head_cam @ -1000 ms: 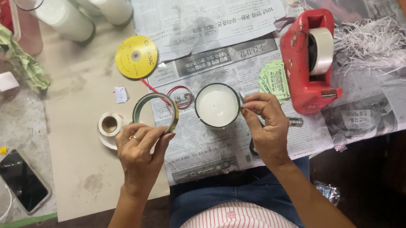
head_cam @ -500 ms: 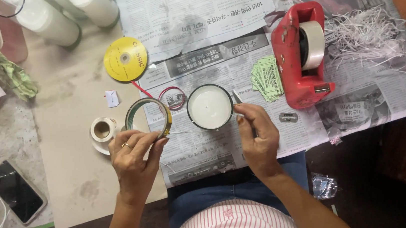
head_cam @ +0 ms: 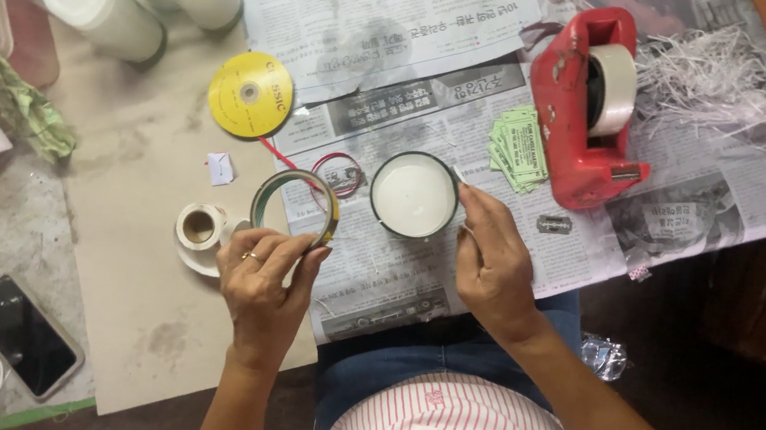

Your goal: The person is applying adhesive labels and decorative gold bands to glass-encased candles at a workbench.

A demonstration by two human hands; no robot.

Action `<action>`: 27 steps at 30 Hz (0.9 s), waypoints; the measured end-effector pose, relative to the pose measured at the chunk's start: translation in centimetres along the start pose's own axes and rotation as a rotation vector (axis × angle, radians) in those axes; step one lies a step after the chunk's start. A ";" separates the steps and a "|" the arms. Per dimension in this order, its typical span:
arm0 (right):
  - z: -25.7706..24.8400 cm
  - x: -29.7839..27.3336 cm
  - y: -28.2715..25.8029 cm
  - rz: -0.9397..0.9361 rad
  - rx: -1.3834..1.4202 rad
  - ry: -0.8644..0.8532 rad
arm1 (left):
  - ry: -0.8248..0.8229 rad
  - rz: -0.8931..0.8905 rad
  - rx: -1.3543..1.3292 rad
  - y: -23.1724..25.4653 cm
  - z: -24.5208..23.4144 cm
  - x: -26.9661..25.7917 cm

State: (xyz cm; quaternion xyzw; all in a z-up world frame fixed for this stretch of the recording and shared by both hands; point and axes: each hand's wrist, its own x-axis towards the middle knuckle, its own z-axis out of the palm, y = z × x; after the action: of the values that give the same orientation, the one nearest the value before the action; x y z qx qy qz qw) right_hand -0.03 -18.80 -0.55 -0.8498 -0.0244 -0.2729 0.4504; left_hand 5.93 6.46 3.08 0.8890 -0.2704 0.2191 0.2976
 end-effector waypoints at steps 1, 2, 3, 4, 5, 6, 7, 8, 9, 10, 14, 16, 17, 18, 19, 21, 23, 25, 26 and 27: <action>0.0 -0.3 0.2 -0.007 0.005 -0.011 | 0.007 -0.010 0.006 0.0 0.2 0.0; 0.1 -0.5 0.4 0.036 0.074 -0.045 | 0.020 -0.012 -0.006 0.0 0.3 -0.1; 0.2 -0.7 0.6 0.076 0.144 -0.082 | 0.036 -0.016 -0.016 -0.1 0.5 -0.1; 0.6 -0.9 1.0 0.065 0.150 -0.096 | 0.047 -0.028 -0.007 -0.2 0.6 -0.1; 0.9 -1.1 1.4 0.085 0.166 -0.092 | 0.044 -0.018 -0.008 -0.3 0.7 -0.1; 1.3 -1.3 1.8 0.104 0.183 -0.088 | 0.041 -0.009 -0.009 -0.5 0.8 -0.1; 1.7 -0.6 1.7 0.094 0.187 -0.102 | 0.052 -0.021 -0.002 -0.5 0.9 -0.2; 2.1 0.0 1.6 0.095 0.228 -0.086 | 0.058 -0.011 -0.005 -0.6 1.0 -0.2; 2.4 0.8 1.6 0.094 0.267 -0.070 | 0.067 -0.001 -0.010 -0.6 1.2 -0.1; 2.9 1.0 1.7 0.082 0.270 -0.084 | 0.081 -0.011 -0.003 -0.7 1.2 0.1; 3.8 1.5 2.4 0.051 0.251 -0.040 | 0.111 0.045 -0.018 -1.2 1.6 1.0; 3.7 1.4 2.7 0.033 0.209 -0.033 | 0.127 0.060 -0.024 -1.5 2.0 1.5; 3.6 1.5 2.7 0.018 0.185 -0.024 | 0.143 0.089 -0.021 -1.7 2.3 1.8; 3.4 1.6 2.8 0.003 0.160 -0.015 | 0.159 0.119 -0.018 -1.8 2.6 2.2; 3.3 1.6 2.9 -0.002 0.160 -0.022 | 0.165 0.114 -0.016 -2.0 3.0 2.4; 3.1 1.7 3.2 -0.019 0.161 -0.028 | 0.183 0.156 -0.025 -2.3 3.8 2.9; 2.8 1.8 3.3 -0.013 0.170 -0.050 | 0.201 0.172 -0.033 -2.4 4.7 3.5; 2.3 1.9 3.6 -0.006 0.179 -0.073 | 0.219 0.187 -0.041 -2.5 5.6 3.9; 2.0 1.9 3.9 0.006 0.198 -0.095 | 0.221 0.196 -0.061 -2.5 6.0 4.1; 1.7 1.9 4.2 0.018 0.218 -0.116 | 0.224 0.206 -0.080 -2.4 6.5 4.2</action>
State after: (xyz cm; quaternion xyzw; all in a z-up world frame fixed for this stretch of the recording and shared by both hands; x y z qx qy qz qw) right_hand 3.54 -20.40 -3.57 -0.8104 -0.0724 -0.2151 0.5402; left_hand 12.14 2.40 -0.35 0.8138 -0.3339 0.3354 0.3371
